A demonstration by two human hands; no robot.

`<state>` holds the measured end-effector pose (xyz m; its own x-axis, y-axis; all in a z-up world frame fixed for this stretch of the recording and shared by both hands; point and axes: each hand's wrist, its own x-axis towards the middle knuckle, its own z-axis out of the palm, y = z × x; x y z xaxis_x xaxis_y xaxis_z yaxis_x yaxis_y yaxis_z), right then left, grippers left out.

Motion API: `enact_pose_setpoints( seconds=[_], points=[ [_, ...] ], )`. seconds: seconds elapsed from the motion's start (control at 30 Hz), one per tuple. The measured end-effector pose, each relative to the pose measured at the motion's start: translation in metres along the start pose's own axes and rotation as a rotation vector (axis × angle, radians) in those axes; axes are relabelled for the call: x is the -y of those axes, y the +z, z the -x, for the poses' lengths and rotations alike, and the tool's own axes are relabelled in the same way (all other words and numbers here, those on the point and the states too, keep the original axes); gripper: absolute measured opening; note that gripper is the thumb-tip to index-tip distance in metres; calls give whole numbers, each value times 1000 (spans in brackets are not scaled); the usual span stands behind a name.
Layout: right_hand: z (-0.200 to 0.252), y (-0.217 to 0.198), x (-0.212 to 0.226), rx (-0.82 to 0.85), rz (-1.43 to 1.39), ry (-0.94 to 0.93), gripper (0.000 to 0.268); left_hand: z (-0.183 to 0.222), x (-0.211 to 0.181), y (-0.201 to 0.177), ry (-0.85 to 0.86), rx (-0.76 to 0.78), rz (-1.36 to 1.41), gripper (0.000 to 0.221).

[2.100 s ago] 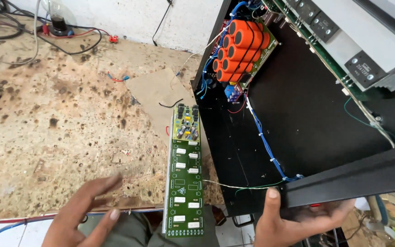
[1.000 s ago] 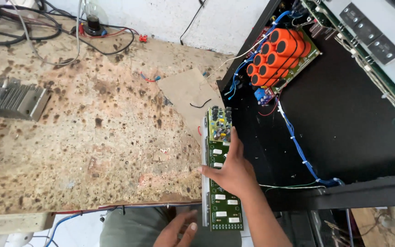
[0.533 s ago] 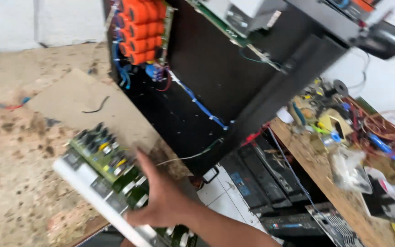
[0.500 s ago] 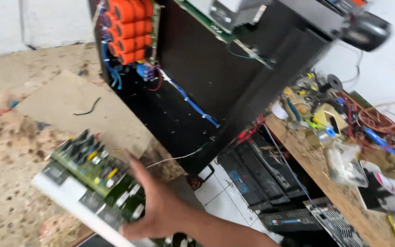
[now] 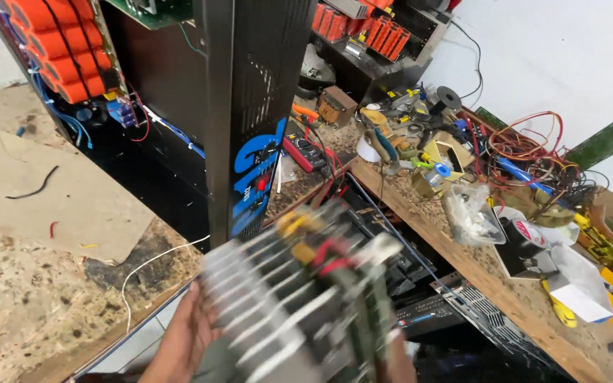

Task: Connecting internal wiring harnesses to a circuit board inside an electronic amplifier chassis.

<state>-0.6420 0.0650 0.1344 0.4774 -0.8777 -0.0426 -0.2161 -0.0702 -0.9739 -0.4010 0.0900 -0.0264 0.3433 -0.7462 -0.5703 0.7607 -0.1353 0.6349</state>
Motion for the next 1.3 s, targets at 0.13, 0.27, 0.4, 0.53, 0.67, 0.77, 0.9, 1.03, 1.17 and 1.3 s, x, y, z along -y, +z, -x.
enact_pose_setpoints(
  seconds=[0.13,0.27,0.4,0.53,0.67,0.77,0.9,1.03,1.17,1.3],
  points=[
    [-93,-94,-15,-240,-62,-168,115,-21,-42,41,-28,18,74,83],
    [-153,-93,46,-248,93,-397,132,-13,-64,71,-44,4,257,68],
    [-209,-100,29,-168,156,-504,119,-17,-73,95,-89,46,246,77],
    [-250,-83,7,-52,251,-413,117,-25,-79,115,-82,-19,262,77],
    [-278,-47,14,126,410,-156,110,-37,-79,115,-75,-61,219,77],
    [-313,-21,-2,229,541,-239,101,-36,-81,119,-78,-25,249,73],
    [-346,12,8,313,672,-196,112,-61,-62,95,-82,37,357,73],
    [-420,35,-66,274,1055,-453,60,-88,-36,71,7,147,569,59],
    [-481,45,-108,286,1257,-689,15,-101,-27,65,-13,119,715,42],
    [-530,20,-75,359,1254,-748,28,-100,-29,61,-70,167,811,47]
  ],
)
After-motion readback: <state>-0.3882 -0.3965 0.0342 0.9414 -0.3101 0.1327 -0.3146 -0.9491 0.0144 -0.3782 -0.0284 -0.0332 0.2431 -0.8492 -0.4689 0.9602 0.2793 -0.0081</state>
